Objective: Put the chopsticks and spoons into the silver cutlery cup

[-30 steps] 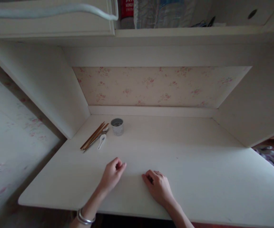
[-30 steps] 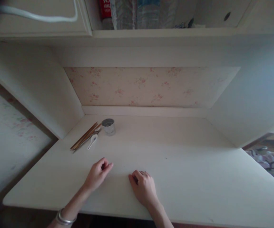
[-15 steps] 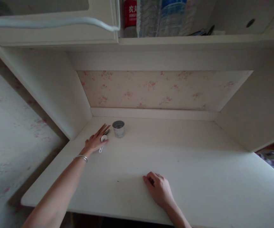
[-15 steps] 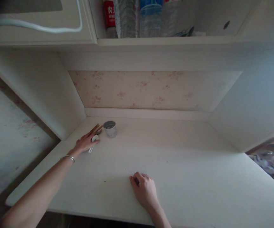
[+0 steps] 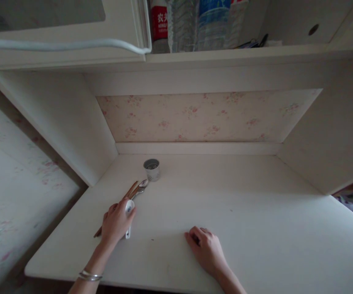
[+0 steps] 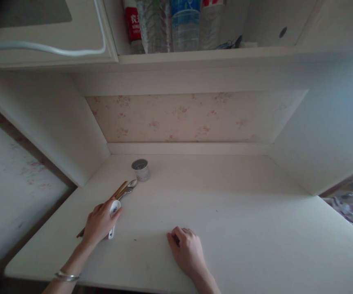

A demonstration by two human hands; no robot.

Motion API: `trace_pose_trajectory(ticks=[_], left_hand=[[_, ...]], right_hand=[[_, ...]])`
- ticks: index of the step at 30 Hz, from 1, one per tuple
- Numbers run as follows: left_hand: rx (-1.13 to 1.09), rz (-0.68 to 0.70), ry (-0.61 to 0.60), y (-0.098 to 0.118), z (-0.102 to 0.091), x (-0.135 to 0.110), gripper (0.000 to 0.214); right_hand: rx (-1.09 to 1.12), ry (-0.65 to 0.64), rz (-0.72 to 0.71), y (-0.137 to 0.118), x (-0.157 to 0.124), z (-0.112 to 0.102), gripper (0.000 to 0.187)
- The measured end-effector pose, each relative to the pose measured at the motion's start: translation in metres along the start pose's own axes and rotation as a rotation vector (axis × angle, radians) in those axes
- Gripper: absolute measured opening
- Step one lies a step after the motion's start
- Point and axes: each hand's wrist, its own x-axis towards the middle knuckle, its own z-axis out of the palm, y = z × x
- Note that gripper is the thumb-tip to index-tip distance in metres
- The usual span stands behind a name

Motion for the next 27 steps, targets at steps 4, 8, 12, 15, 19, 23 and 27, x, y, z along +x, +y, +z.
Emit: trace_pose_trajectory(ticks=[4, 8, 12, 15, 19, 23, 27], left_hand=[[-0.064, 0.071, 0.052, 0.027, 0.003, -0.029, 0.037], [-0.113, 0.18, 0.065, 0.056, 0.01, -0.04, 0.031], [-0.195, 0.278, 0.039, 0.074, 0.014, -0.037, 0.032], [-0.292, 0.373, 0.009, 0.079, 0.014, -0.031, 0.033], [-0.356, 0.404, 0.038, 0.08, 0.014, -0.029, 0.037], [-0.337, 0.357, 0.092, 0.078, 0.013, -0.035, 0.046], [-0.312, 0.296, 0.161, 0.069, 0.015, -0.053, 0.042]], right_hand=[[0.005, 0.001, 0.001, 0.0, 0.0, -0.001, 0.029], [-0.004, -0.001, -0.002, -0.001, -0.001, -0.001, 0.028], [-0.017, -0.005, -0.004, -0.002, -0.002, -0.002, 0.028], [-0.019, -0.004, -0.003, -0.004, -0.002, -0.003, 0.028], [0.017, -0.007, 0.028, -0.004, -0.001, -0.003, 0.026], [0.204, -0.028, 0.133, -0.006, 0.011, -0.004, 0.027], [0.32, -0.032, 0.104, -0.019, 0.046, -0.009, 0.022]])
